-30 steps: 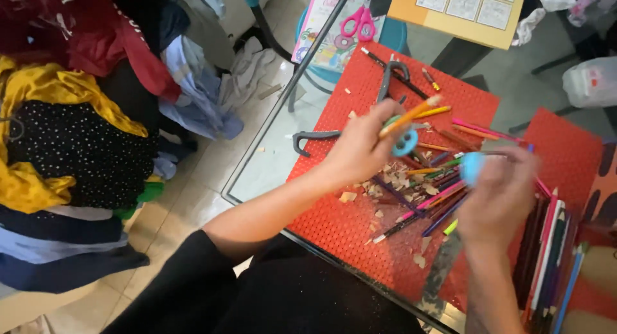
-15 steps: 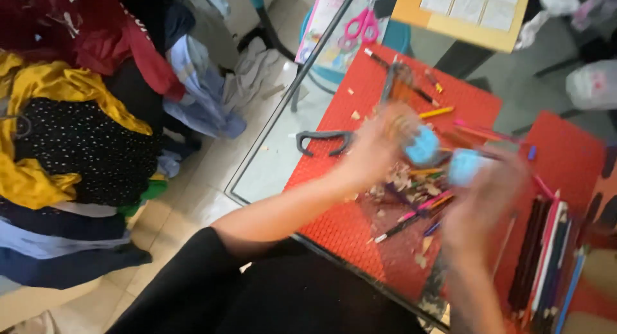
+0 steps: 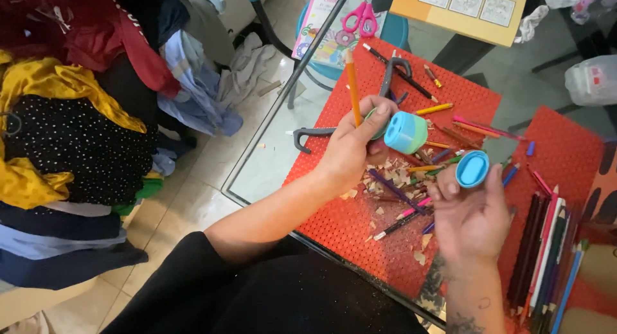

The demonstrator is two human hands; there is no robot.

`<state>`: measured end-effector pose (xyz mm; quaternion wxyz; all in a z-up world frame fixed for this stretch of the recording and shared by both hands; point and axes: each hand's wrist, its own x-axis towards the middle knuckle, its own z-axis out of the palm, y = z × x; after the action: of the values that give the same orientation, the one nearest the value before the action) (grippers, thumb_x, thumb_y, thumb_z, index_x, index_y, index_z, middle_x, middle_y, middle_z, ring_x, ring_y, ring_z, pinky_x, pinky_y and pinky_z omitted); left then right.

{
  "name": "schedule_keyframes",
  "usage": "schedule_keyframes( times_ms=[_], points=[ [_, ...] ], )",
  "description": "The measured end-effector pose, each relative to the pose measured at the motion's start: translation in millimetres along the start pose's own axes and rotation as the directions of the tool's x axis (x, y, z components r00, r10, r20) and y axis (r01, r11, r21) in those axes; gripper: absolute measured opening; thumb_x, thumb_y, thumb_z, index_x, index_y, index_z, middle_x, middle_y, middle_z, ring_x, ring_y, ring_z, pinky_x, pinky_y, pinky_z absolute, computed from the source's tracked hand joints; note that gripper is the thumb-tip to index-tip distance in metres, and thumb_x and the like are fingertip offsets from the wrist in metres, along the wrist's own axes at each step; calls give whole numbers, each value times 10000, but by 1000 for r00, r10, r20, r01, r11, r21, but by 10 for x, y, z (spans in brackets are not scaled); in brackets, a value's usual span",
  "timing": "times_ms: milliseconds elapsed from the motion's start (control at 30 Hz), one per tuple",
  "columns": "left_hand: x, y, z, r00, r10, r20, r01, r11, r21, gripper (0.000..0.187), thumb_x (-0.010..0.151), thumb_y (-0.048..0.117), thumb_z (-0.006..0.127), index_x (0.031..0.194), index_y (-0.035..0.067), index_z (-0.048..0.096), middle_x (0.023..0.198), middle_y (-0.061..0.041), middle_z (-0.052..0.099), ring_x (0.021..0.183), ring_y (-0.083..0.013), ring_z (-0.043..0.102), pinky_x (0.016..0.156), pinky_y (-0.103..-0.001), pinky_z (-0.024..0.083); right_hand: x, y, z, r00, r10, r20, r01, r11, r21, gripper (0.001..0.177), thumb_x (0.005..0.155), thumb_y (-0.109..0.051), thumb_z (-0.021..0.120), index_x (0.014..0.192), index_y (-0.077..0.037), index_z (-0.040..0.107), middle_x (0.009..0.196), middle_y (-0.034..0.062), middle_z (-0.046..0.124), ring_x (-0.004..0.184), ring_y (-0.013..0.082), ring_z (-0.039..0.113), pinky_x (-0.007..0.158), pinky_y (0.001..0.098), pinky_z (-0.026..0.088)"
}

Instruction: Sharpening multiple colored pencils and organizing them on a desk workspace.

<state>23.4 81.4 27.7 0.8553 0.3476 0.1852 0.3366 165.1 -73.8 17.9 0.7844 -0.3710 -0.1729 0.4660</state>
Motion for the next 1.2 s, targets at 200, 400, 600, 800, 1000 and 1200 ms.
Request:
schedule_keyframes(
  times_ms=[200,400,600,800,1000,1200],
  points=[
    [-195,-52,178,999,27,-23,-18,942,334,167,1030,307,574,1118,166,583,859,77,554,694,-6,517,532,-198,411,-45,88,152,983,142,-114,-127,983,130,377,1150,-436,476,1229,-103,636,807,-21,512,732,112,443,781,337,406],
    [-126,-51,100,991,-74,109,73,997,13,143,1094,259,543,1045,126,563,777,73,473,610,-13,394,512,-216,276,-65,118,157,995,6,-101,-15,996,-89,311,1138,-391,481,1202,-107,593,871,-8,538,722,123,463,702,334,401],
    [-116,-533,-106,858,-229,461,489,641,-592,192,1099,208,456,975,100,554,656,82,419,500,-59,368,546,-253,300,-166,38,146,939,-345,-20,270,768,-580,295,1147,-345,446,1215,-76,547,922,25,555,775,121,530,700,289,455],
    [-145,-556,-54,823,-222,523,536,607,-587,234,1105,205,452,904,110,528,675,67,416,520,-84,358,669,-276,357,-333,-103,186,896,-421,140,342,453,-824,222,1143,-200,549,1052,-1,517,892,70,554,710,83,456,674,234,399],
    [-178,-507,-16,819,-236,524,541,625,-563,238,1115,232,465,922,115,538,675,61,435,521,-91,372,618,-270,353,-281,-214,716,937,-350,13,253,649,-718,234,943,-142,699,1049,-73,502,901,36,661,768,63,660,693,218,555],
    [-237,-300,165,882,-213,420,402,805,-436,108,1091,172,492,1026,112,553,641,40,433,468,-53,355,421,-215,268,-359,-163,460,891,-384,244,367,290,-884,389,981,-85,800,1293,35,602,1135,121,702,1028,139,697,895,256,561]
  ],
)
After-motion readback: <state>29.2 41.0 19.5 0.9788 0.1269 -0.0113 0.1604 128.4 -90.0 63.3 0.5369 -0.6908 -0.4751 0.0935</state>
